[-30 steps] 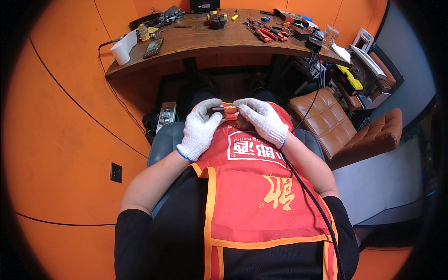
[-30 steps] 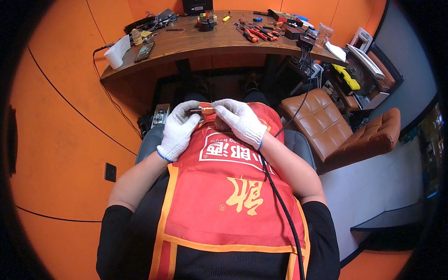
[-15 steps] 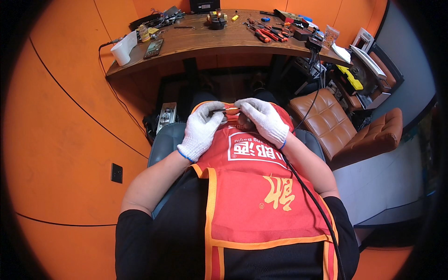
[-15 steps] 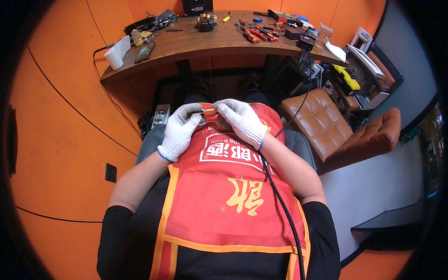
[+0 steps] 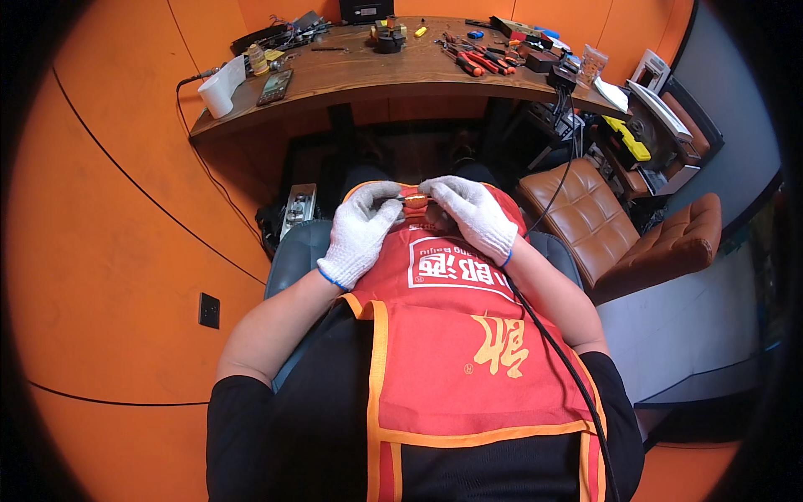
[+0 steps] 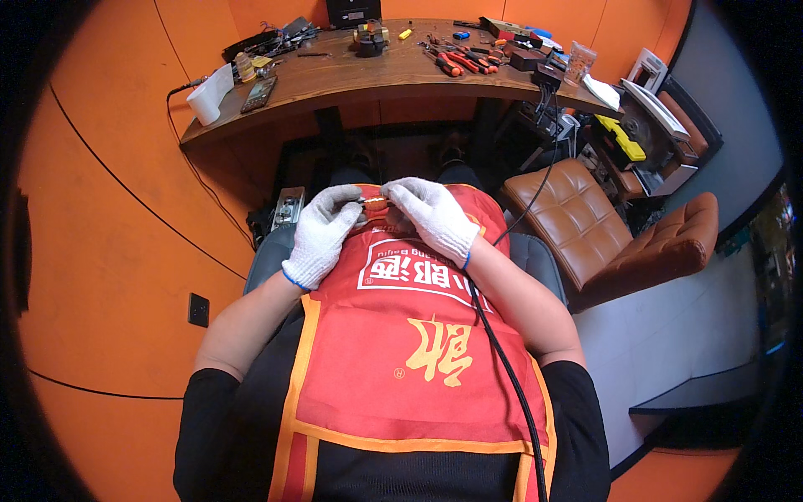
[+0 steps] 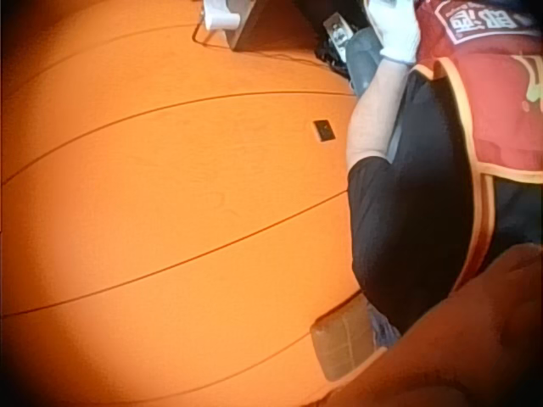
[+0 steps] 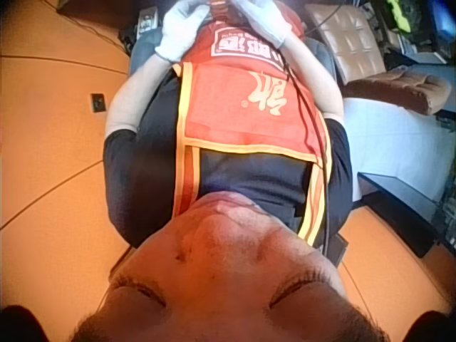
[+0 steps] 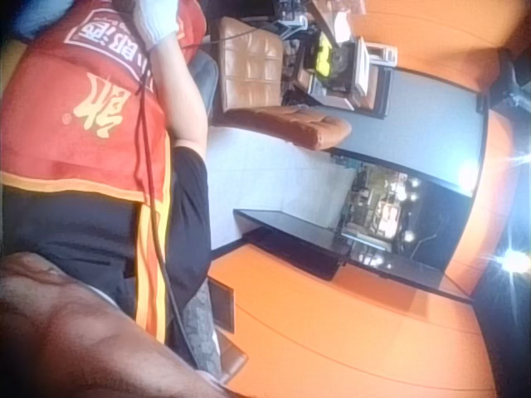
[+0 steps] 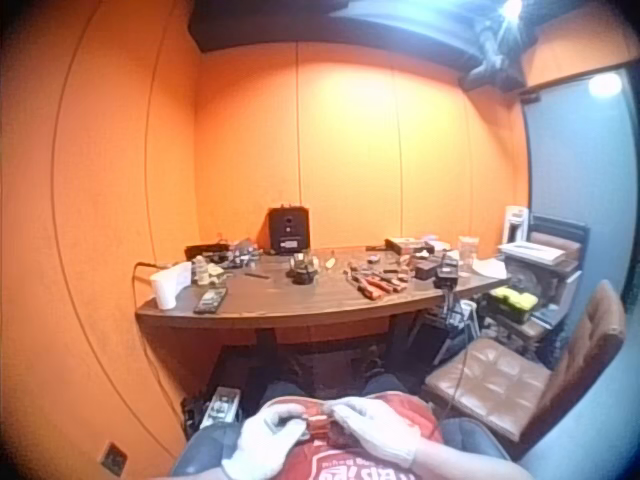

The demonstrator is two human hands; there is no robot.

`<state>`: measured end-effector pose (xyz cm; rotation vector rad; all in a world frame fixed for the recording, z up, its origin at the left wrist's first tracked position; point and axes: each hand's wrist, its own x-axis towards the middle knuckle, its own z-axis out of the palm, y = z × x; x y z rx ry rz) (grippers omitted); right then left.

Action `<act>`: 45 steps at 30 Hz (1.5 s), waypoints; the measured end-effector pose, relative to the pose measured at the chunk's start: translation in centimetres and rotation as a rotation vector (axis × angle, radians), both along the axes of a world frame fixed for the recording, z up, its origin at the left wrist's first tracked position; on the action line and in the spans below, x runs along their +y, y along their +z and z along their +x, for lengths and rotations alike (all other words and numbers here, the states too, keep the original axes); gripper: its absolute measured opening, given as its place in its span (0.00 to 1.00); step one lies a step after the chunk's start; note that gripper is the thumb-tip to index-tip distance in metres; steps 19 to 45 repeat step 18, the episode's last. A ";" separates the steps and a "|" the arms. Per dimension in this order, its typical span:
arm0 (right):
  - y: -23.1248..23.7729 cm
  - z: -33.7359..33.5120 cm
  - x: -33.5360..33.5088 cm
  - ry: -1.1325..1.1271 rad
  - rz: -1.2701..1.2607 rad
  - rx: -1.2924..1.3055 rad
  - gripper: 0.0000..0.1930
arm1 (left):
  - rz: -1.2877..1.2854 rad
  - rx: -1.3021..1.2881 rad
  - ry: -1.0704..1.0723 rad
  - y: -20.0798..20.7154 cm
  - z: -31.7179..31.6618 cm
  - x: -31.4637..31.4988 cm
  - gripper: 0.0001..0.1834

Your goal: The person holds a small cylindrical electronic component with both gloved hands and repeatedly rotates and adjusts it. The hands remain centered in the frame, manipulating the component without using any visible tools.

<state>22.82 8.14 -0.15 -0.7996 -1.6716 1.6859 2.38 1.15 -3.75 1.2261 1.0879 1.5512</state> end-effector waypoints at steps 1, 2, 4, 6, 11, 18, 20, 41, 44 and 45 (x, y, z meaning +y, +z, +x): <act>-0.1 -0.1 0.0 -0.015 0.027 -0.027 0.17 | 0.042 0.024 0.019 0.0 0.0 0.1 0.14; -0.2 -0.1 0.0 -0.017 0.056 -0.041 0.17 | 0.047 0.048 0.047 0.1 0.0 0.1 0.14; -0.3 -0.1 0.0 -0.025 0.130 -0.051 0.17 | 0.000 -0.053 0.012 0.2 0.1 0.0 0.15; -0.3 -0.2 0.0 -0.047 0.209 -0.058 0.16 | -0.080 -0.072 -0.023 0.3 0.0 0.0 0.15; 0.1 -0.3 -0.3 -0.065 0.203 -0.050 0.16 | -0.180 0.016 -0.135 0.4 -1.4 0.3 0.16; 0.0 0.0 0.3 -0.032 0.027 -0.032 0.18 | -0.062 0.036 -0.053 0.0 -0.6 0.0 0.16; 0.0 0.0 0.3 -0.032 0.027 -0.032 0.18 | -0.062 0.036 -0.053 0.0 -0.6 0.0 0.16; 0.0 0.0 0.3 -0.032 0.027 -0.032 0.18 | -0.062 0.036 -0.053 0.0 -0.6 0.0 0.16; 0.0 0.0 0.3 -0.032 0.027 -0.032 0.18 | -0.062 0.036 -0.053 0.0 -0.6 0.0 0.16; 0.0 0.0 0.3 -0.032 0.027 -0.032 0.18 | -0.062 0.036 -0.053 0.0 -0.6 0.0 0.16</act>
